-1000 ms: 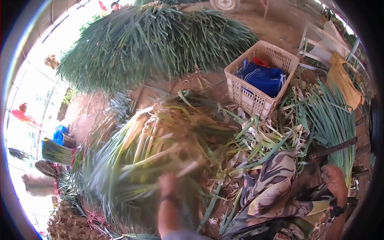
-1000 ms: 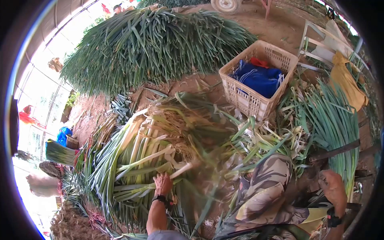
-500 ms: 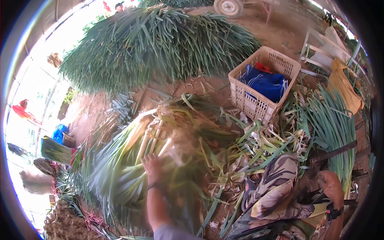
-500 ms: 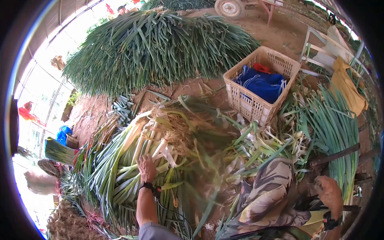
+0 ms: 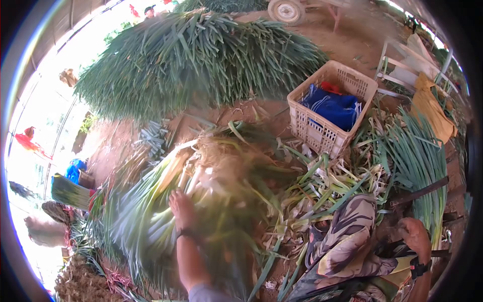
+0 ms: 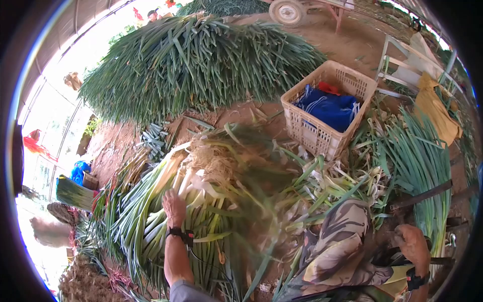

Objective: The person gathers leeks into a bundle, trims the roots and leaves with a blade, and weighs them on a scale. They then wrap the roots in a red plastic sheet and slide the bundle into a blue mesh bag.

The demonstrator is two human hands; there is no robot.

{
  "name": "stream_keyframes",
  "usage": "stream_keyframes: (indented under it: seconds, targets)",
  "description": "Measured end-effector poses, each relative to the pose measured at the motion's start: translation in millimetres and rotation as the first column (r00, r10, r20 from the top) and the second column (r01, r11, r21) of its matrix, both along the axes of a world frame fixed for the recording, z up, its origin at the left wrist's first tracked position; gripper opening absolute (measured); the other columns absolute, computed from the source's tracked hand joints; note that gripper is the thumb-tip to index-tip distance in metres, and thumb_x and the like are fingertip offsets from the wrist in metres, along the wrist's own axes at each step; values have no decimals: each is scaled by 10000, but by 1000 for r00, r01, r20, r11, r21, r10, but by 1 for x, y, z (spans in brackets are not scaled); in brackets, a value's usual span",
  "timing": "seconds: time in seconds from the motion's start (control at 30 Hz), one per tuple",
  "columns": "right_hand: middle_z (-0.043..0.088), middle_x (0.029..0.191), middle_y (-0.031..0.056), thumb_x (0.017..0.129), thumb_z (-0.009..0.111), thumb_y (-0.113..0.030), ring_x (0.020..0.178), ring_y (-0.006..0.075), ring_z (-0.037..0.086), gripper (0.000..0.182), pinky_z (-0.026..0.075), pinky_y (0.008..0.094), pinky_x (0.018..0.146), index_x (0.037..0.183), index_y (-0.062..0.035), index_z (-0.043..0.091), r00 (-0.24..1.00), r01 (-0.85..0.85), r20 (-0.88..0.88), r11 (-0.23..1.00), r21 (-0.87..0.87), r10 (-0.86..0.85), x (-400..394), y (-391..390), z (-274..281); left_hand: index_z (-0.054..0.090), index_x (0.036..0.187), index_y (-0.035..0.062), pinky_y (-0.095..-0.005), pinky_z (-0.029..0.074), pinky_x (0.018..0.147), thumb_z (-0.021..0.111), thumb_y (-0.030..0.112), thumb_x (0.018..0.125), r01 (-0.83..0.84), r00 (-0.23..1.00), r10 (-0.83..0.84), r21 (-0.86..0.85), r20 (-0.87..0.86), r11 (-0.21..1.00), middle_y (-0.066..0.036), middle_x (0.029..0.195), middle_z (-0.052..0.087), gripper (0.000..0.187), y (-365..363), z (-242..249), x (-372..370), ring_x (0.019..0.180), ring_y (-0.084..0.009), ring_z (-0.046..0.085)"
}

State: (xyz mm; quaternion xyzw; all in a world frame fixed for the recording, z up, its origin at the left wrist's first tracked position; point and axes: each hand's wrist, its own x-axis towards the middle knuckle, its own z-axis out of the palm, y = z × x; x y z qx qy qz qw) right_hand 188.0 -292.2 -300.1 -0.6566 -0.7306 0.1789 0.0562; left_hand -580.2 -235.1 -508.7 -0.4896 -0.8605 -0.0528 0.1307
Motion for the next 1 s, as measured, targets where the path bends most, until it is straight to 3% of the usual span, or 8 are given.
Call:
stream_keyframes:
  seconds: [0.07, 0.17, 0.33, 0.47, 0.6, 0.8, 0.9, 1.0]
  targets:
    - [659, 853, 208, 760, 688, -61, 831, 416, 649, 217, 520, 457, 746, 963, 16, 676, 1000, 28, -3, 999, -45, -28, -5, 0, 10, 413, 1470, -44, -526, 424, 1065, 586, 162, 873, -139, 983, 147, -74, 113, 988, -241, 1342, 573, 654, 18, -3, -5, 1272, -410, 536]
    - [656, 858, 216, 764, 691, -70, 839, 425, 644, 214, 520, 457, 753, 958, 17, 673, 998, 34, 49, 998, -55, -31, 3, -10, 11, 399, 1481, -64, -533, 400, 1087, 594, 172, 855, -163, 936, 219, -212, 275, 964, -241, 1377, 556, 697, 25, 3, -9, 1312, -410, 509]
    - [652, 867, 224, 770, 690, -84, 859, 439, 640, 193, 513, 476, 763, 932, 18, 661, 994, 90, 72, 993, -74, -85, 13, -25, 4, 615, 1228, 9, -511, 444, 1000, 561, 169, 872, -68, 989, 102, -278, 111, 958, -198, 1221, 633, 395, 17, -4, -15, 1134, -386, 605]
    - [656, 880, 227, 781, 685, -92, 874, 447, 640, 185, 509, 485, 765, 924, 20, 652, 995, 69, 76, 995, -78, -63, 6, -22, 12, 619, 1202, 20, -596, 436, 991, 637, 210, 855, -21, 976, 83, -292, 202, 956, -238, 1219, 607, 395, 2, -1, 4, 1183, -415, 576]
    - [659, 892, 227, 796, 681, -105, 886, 448, 638, 193, 509, 485, 771, 941, 19, 653, 997, 38, 75, 997, -62, -33, 3, -17, 12, 584, 1077, 1, -525, 435, 985, 626, 261, 884, 0, 970, 75, -307, 233, 952, -222, 1050, 679, 326, -23, -12, 26, 1028, -385, 661]
    - [674, 951, 227, 798, 713, -114, 922, 440, 641, 245, 509, 484, 803, 1007, 6, 672, 998, 38, -38, 998, -55, -40, 12, -17, -4, 557, 1139, 12, -516, 428, 881, 745, 242, 812, 107, 966, -83, -89, 243, 990, -188, 988, 623, 441, -89, -10, 121, 929, -401, 616]
    - [683, 982, 222, 807, 726, -117, 948, 436, 642, 266, 511, 480, 835, 1038, 4, 676, 1000, 15, -22, 999, -47, -16, 27, -20, -20, 558, 1128, 17, -518, 437, 846, 781, 395, 796, 287, 933, -285, 22, 220, 958, -170, 971, 613, 550, -105, 52, 211, 938, -385, 615]
    - [687, 995, 219, 821, 725, -121, 970, 433, 640, 268, 510, 479, 862, 1053, 3, 673, 1000, -8, -19, 999, -37, 8, 24, -14, -17, 634, 1054, 32, -503, 460, 797, 790, 576, 762, 326, 900, -281, -88, 333, 941, -163, 883, 650, 636, -127, 9, 253, 847, -329, 643]
